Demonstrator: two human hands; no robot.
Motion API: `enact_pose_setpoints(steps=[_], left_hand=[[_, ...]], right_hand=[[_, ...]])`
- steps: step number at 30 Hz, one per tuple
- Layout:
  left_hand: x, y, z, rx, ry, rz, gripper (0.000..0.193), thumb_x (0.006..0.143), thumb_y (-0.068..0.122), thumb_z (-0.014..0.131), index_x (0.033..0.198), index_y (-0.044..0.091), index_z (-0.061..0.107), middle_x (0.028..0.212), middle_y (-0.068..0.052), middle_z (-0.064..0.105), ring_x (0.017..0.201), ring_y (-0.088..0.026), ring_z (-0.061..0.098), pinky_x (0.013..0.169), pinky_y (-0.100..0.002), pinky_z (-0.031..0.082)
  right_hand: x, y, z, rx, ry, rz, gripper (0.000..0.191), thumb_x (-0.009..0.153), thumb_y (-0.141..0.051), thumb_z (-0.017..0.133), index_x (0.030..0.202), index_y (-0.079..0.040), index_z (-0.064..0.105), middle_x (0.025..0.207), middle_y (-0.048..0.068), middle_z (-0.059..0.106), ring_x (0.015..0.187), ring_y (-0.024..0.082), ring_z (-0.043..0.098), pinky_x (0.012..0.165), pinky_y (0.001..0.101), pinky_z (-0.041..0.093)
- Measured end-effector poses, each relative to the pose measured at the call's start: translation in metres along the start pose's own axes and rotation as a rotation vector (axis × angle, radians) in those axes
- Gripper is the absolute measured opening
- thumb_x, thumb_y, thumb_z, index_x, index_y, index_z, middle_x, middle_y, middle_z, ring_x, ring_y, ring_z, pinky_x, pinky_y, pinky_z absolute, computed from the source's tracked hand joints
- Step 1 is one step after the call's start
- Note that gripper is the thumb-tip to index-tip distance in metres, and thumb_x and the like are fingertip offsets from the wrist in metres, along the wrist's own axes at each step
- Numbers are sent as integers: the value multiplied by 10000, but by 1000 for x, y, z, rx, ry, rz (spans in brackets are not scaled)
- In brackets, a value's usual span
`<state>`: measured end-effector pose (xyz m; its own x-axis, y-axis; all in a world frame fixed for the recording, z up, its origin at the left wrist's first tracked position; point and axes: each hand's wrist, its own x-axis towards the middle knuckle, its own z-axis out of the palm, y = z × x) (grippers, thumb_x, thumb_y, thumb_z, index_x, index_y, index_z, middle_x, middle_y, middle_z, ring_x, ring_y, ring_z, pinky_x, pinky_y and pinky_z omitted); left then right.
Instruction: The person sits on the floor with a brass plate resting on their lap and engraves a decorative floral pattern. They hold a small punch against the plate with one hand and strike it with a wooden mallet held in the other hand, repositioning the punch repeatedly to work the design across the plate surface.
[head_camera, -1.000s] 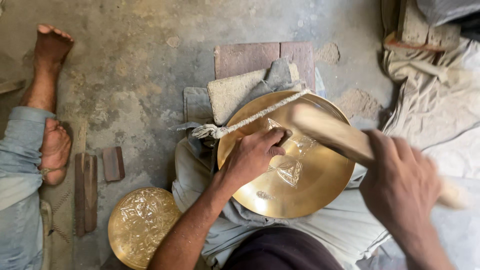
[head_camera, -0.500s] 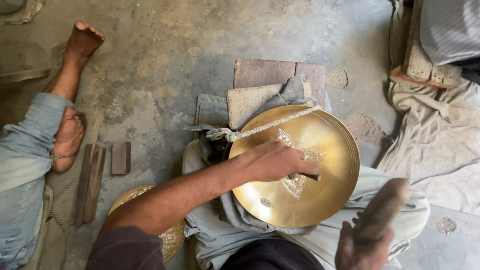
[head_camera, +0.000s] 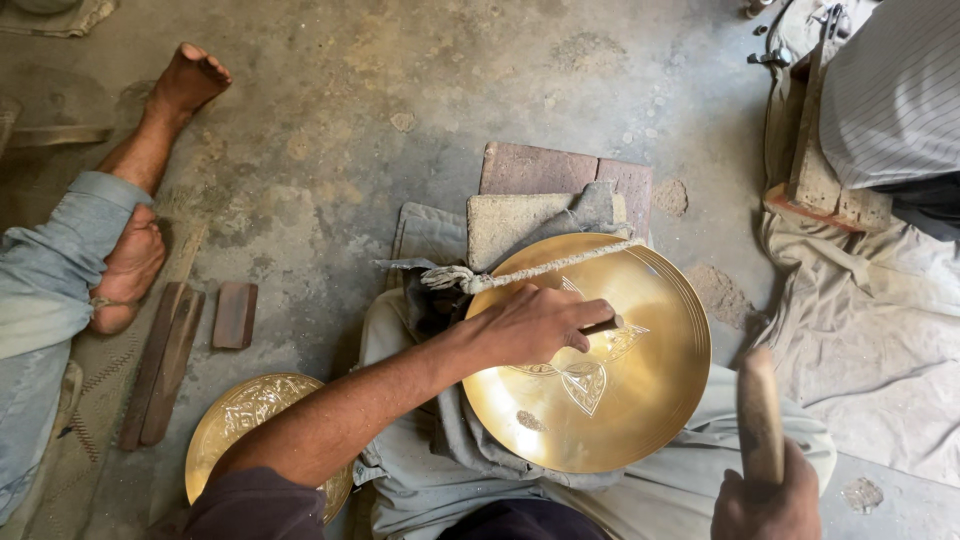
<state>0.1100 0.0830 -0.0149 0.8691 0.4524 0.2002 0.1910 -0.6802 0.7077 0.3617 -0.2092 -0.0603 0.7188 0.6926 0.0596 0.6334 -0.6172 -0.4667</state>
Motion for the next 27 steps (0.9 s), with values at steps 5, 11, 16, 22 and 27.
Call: enact_pose_setpoints(steps=[5, 11, 16, 22, 27], left_hand=[[9, 3, 0, 59, -145, -52, 390, 871, 91, 701, 1239, 175, 603, 886, -28, 773, 741, -283, 752, 566, -438, 553], [3, -2, 8, -19, -83, 33, 329, 872, -5, 650, 1168, 138, 634, 912, -20, 771, 849, -219, 788, 657, -406, 587], [-14, 2, 21, -94, 209, -55, 320, 855, 11, 711, 1157, 77, 631, 930, -108, 738, 860, -300, 751, 669, -414, 584], [-35, 12, 35, -245, 471, -238, 243, 926, 79, 719, 1143, 45, 616, 878, -134, 725, 809, -306, 745, 644, -419, 553], [-45, 18, 52, -203, 686, -261, 240, 952, 133, 742, 1081, 16, 578, 845, -147, 687, 763, -315, 715, 636, -415, 535]], right_hand=[[17, -39, -10, 325, -30, -79, 664, 776, 1, 759, 1401, -4, 537, 1210, 219, 681, 1096, 316, 684, 948, 403, 538], [27, -83, -5, -94, 60, -282, 542, 852, -22, 725, 1369, -68, 567, 1145, 176, 701, 1049, 326, 695, 946, 456, 532], [58, -130, -21, -8, -42, -296, 508, 835, -61, 695, 1324, -70, 556, 1093, 151, 713, 974, 320, 687, 861, 476, 512], [92, -181, -44, -215, -45, -582, 465, 847, -73, 627, 1312, -89, 607, 1110, 152, 674, 984, 349, 658, 835, 435, 487], [96, -201, -56, -402, -49, -727, 486, 896, -72, 621, 1374, -151, 643, 1108, 85, 695, 988, 297, 676, 887, 425, 481]])
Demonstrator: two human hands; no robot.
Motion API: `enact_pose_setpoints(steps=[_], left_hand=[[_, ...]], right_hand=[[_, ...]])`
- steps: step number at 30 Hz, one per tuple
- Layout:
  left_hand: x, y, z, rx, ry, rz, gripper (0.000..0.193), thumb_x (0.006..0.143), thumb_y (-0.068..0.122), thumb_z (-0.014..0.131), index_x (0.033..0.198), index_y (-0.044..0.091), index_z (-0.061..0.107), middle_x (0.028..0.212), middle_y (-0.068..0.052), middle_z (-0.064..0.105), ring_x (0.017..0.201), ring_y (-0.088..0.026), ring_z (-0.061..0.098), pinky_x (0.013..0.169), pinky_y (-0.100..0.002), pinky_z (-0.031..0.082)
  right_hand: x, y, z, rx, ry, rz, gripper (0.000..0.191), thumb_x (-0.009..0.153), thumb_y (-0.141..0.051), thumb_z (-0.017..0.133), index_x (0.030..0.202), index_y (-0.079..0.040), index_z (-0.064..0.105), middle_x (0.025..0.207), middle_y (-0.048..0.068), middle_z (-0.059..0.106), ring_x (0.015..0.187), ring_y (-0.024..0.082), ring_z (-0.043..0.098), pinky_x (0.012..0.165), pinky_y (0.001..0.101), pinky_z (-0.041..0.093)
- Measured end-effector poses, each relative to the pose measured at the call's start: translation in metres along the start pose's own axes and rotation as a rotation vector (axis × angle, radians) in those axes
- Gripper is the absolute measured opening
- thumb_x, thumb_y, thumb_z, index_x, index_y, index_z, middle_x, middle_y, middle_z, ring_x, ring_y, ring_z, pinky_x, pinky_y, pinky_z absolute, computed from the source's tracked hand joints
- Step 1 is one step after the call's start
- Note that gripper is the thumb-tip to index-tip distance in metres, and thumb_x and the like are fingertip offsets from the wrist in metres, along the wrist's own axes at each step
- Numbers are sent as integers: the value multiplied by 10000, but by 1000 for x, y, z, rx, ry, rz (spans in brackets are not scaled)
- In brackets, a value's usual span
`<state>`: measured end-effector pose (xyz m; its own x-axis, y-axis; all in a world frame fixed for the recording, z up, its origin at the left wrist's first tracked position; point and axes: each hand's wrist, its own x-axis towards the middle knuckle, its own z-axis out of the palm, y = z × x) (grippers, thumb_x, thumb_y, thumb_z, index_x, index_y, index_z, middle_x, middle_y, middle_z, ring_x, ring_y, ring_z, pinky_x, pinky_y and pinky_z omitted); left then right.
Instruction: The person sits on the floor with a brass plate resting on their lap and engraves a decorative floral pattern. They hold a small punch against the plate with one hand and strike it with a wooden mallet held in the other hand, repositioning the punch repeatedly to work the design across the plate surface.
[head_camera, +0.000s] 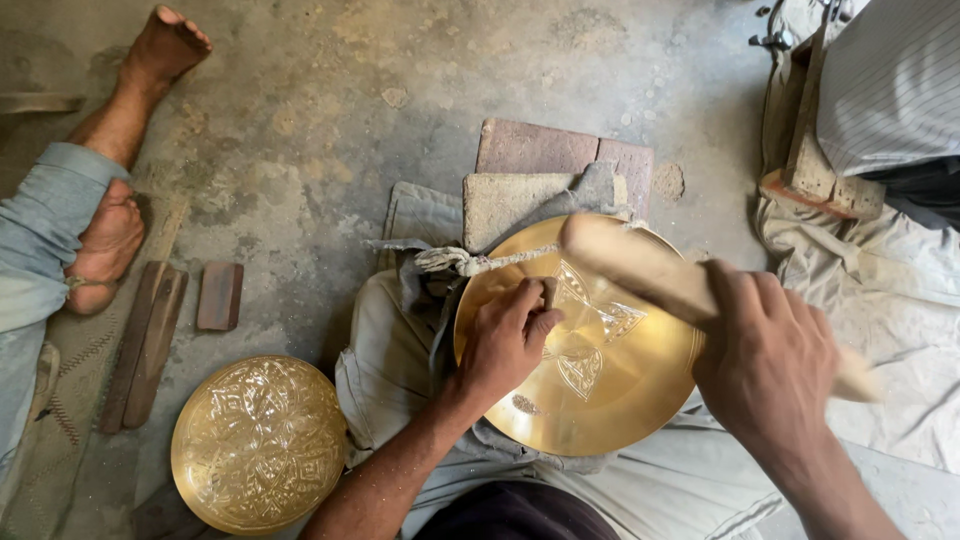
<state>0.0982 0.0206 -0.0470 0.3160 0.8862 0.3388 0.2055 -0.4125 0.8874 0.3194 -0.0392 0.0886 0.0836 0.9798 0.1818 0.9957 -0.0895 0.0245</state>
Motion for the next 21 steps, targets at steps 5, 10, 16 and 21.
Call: enact_pose_setpoints(steps=[5, 10, 16, 21], left_hand=[[6, -8, -1, 3, -114, -108, 255, 959, 193, 761, 1024, 32, 574, 800, -104, 704, 728, -227, 729, 610, -376, 546], [23, -5, -8, -46, -321, -30, 320, 933, 182, 753, 1202, 79, 613, 910, -105, 735, 802, -212, 749, 683, -378, 558], [36, 5, -8, 71, -442, 90, 380, 886, 135, 762, 1232, 85, 615, 992, -141, 717, 866, -330, 727, 708, -432, 549], [40, 5, -6, 88, -491, 92, 361, 861, 80, 743, 1204, 91, 632, 951, -134, 721, 872, -327, 732, 705, -438, 553]], right_hand=[[-8, 2, -4, -114, 27, -85, 381, 920, -78, 637, 1288, -169, 668, 1078, 72, 709, 1004, 287, 699, 930, 422, 487], [-23, 26, 8, 230, 37, 148, 417, 907, -71, 625, 1321, -38, 603, 1096, 198, 676, 907, 390, 655, 802, 480, 496], [-43, 55, 25, 159, -12, 199, 475, 852, -50, 657, 1324, -73, 598, 1059, 177, 690, 943, 390, 688, 842, 532, 528], [-43, 53, 32, 481, -148, 430, 532, 837, -146, 739, 1302, -7, 521, 926, 214, 674, 827, 362, 692, 748, 496, 536]])
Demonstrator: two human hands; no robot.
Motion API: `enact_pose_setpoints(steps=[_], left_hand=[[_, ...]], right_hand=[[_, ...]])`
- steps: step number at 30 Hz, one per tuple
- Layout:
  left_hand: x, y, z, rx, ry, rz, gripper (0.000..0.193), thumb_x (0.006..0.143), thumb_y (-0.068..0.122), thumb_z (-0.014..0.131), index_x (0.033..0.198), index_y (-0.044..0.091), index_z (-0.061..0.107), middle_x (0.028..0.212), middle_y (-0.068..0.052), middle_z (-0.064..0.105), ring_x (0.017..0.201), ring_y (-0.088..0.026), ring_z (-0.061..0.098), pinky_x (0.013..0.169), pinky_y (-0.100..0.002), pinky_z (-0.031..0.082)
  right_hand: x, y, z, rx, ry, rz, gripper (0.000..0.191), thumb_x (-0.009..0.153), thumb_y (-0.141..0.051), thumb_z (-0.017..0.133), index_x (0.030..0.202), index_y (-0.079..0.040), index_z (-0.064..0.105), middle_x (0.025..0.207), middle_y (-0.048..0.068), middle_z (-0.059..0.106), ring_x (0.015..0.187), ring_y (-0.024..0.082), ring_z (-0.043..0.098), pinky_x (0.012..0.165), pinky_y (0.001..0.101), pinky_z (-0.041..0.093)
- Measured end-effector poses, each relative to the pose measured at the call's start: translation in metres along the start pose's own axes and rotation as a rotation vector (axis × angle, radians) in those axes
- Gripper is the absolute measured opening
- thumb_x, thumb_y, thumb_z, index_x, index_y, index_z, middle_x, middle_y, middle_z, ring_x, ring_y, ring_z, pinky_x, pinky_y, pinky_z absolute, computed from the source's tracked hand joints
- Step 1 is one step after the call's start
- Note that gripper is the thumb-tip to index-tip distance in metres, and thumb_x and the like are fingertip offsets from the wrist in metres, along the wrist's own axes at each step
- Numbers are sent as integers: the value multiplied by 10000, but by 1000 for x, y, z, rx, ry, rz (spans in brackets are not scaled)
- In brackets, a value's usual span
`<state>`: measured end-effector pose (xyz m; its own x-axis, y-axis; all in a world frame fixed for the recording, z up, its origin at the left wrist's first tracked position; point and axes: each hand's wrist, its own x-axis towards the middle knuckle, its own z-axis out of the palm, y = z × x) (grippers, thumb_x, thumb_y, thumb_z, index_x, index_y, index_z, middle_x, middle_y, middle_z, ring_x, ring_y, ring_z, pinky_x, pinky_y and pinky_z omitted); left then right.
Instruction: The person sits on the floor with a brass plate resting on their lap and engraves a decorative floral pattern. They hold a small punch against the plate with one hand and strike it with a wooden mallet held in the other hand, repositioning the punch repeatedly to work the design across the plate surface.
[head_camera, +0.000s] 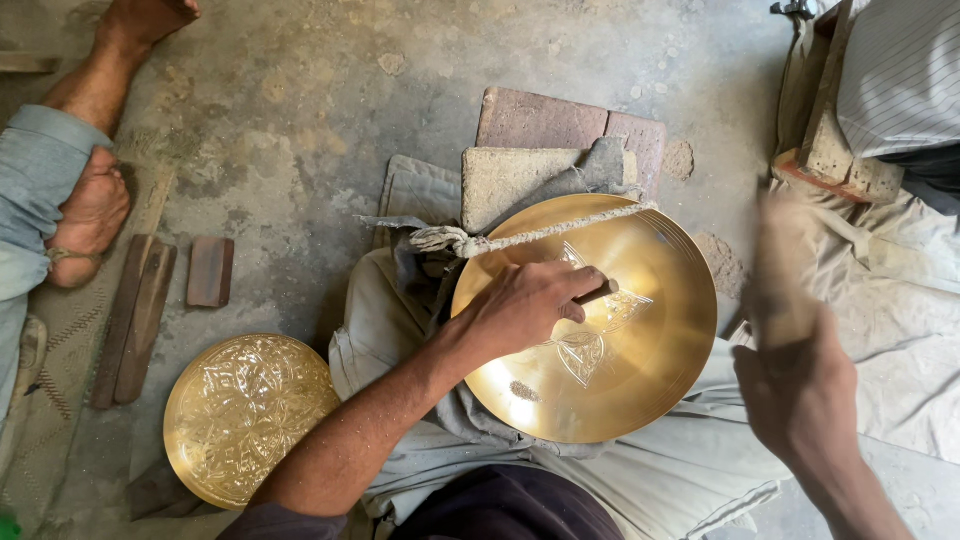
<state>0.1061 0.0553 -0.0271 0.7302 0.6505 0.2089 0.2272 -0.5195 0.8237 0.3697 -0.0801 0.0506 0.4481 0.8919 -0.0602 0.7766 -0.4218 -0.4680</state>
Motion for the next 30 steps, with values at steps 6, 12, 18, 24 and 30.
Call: enact_pose_setpoints(steps=[6, 12, 18, 24, 30], left_hand=[[-13, 5, 10, -61, 154, -118, 292, 896, 97, 747, 1162, 73, 629, 954, -143, 723, 863, -326, 733, 695, -444, 549], [-24, 9, 17, -63, 336, -162, 299, 902, 120, 738, 1174, 59, 632, 967, -142, 714, 866, -340, 719, 687, -450, 541], [-36, 16, 31, -68, 530, -181, 234, 949, 156, 739, 1101, 37, 606, 936, -127, 689, 872, -334, 702, 725, -448, 534], [-41, 20, 43, -118, 652, -282, 210, 955, 151, 744, 1049, 25, 604, 872, -112, 671, 803, -319, 687, 686, -435, 532], [-43, 21, 47, -61, 707, -239, 208, 961, 147, 739, 1031, 12, 598, 850, -116, 649, 792, -322, 666, 690, -432, 518]], right_hand=[[19, -31, 6, 28, 37, -48, 389, 920, -121, 629, 1293, -37, 557, 911, 174, 677, 801, 321, 696, 729, 471, 537], [35, -58, -7, -131, 112, -420, 369, 909, -77, 568, 1276, -62, 598, 1047, 180, 664, 875, 337, 639, 765, 431, 471], [40, -83, -16, -598, 105, -581, 334, 984, -100, 649, 1302, -200, 673, 1028, 76, 722, 931, 264, 676, 859, 426, 480], [35, -117, -24, -700, 175, -839, 410, 799, -16, 637, 1186, -137, 695, 983, 75, 728, 893, 278, 689, 822, 435, 509], [33, -133, -29, -818, 182, -888, 328, 864, -28, 664, 1147, -191, 699, 989, 32, 724, 904, 236, 693, 825, 388, 513]])
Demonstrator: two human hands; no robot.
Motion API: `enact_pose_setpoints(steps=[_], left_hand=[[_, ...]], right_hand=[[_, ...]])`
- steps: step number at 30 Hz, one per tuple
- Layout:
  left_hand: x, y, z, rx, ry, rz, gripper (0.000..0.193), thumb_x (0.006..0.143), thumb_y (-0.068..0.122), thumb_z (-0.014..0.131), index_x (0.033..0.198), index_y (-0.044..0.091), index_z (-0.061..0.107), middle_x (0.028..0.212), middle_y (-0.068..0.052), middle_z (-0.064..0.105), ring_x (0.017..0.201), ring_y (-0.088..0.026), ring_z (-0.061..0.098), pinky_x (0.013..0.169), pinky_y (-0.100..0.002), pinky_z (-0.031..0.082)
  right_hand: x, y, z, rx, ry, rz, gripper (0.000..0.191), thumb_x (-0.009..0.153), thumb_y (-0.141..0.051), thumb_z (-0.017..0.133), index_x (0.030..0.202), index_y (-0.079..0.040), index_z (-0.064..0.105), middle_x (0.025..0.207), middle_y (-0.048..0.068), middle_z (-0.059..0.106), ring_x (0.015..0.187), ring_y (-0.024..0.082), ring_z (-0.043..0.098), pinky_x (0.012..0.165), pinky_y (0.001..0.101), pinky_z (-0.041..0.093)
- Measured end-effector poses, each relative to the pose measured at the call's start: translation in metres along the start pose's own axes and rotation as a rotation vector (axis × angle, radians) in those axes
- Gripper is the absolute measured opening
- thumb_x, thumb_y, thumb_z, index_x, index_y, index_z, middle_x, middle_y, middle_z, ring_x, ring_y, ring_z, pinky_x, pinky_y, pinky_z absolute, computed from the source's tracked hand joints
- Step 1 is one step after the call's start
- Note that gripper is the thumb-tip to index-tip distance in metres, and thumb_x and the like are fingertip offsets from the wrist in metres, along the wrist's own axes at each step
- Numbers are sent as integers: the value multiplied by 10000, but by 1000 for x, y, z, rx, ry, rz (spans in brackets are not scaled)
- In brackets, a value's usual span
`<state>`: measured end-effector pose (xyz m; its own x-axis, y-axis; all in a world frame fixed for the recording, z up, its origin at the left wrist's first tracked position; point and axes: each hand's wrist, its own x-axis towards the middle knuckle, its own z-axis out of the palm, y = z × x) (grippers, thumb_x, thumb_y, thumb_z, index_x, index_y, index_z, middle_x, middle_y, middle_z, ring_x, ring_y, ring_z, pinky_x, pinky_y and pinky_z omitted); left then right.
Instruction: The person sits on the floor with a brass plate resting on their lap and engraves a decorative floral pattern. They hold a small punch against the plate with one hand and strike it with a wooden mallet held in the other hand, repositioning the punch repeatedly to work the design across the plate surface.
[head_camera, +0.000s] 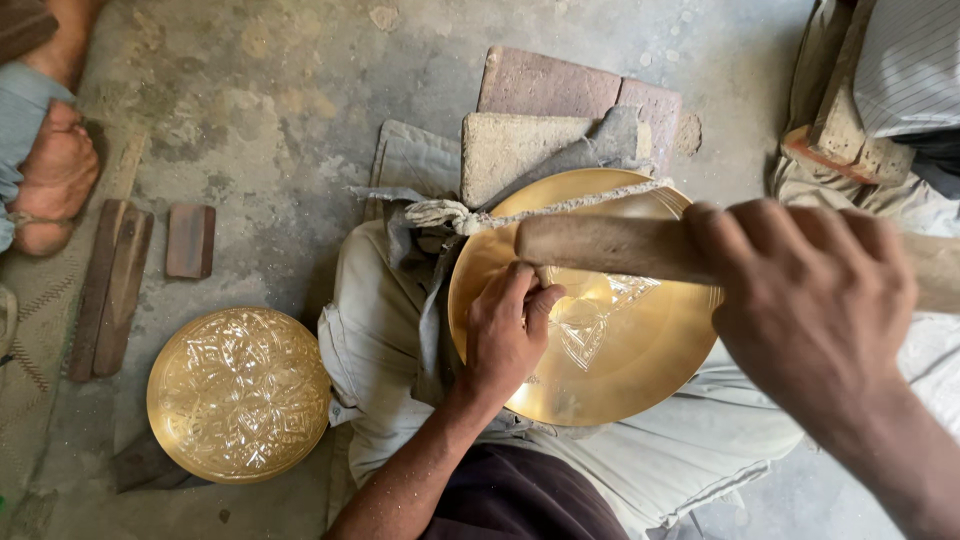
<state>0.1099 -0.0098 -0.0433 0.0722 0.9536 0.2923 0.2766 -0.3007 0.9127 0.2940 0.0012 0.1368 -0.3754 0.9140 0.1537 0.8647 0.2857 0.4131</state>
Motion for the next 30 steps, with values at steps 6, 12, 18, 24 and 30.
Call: enact_pose_setpoints(steps=[6, 12, 18, 24, 30], left_hand=[[-2, -2, 0, -24, -18, 7, 172, 994, 144, 718, 1026, 22, 601, 868, -96, 667, 802, -295, 690, 688, -400, 533], [-8, 0, 3, -42, -16, -67, 201, 1013, 167, 714, 986, 21, 578, 839, -87, 650, 729, -229, 697, 620, -351, 548], [-9, -2, 4, -74, -13, -80, 194, 1002, 181, 718, 1027, 20, 613, 855, -79, 662, 734, -221, 704, 608, -341, 569], [-12, -2, 5, 45, 7, -9, 176, 1006, 196, 717, 1022, 37, 644, 854, -75, 673, 734, -238, 688, 628, -363, 554], [-13, -1, 3, -29, -49, -80, 198, 1004, 202, 717, 1010, 28, 624, 853, -74, 667, 720, -223, 703, 613, -363, 551]], right_hand=[[-9, 4, -4, -43, 78, -66, 262, 907, -62, 703, 1159, -131, 689, 956, 45, 723, 857, 253, 702, 792, 389, 488], [-8, -1, -13, -25, -58, 25, 320, 877, -120, 693, 1193, -170, 676, 969, 25, 706, 867, 223, 683, 848, 389, 497], [2, -3, -20, 37, -62, 2, 315, 875, -96, 682, 1189, -109, 673, 951, 63, 709, 872, 257, 690, 847, 426, 516], [-6, 0, -19, 28, -139, 2, 340, 880, -79, 673, 1218, -116, 675, 964, 76, 715, 902, 268, 704, 862, 418, 538], [-9, -5, -18, 57, -137, 18, 353, 885, -46, 666, 1234, -92, 685, 976, 92, 719, 899, 276, 706, 803, 404, 539]])
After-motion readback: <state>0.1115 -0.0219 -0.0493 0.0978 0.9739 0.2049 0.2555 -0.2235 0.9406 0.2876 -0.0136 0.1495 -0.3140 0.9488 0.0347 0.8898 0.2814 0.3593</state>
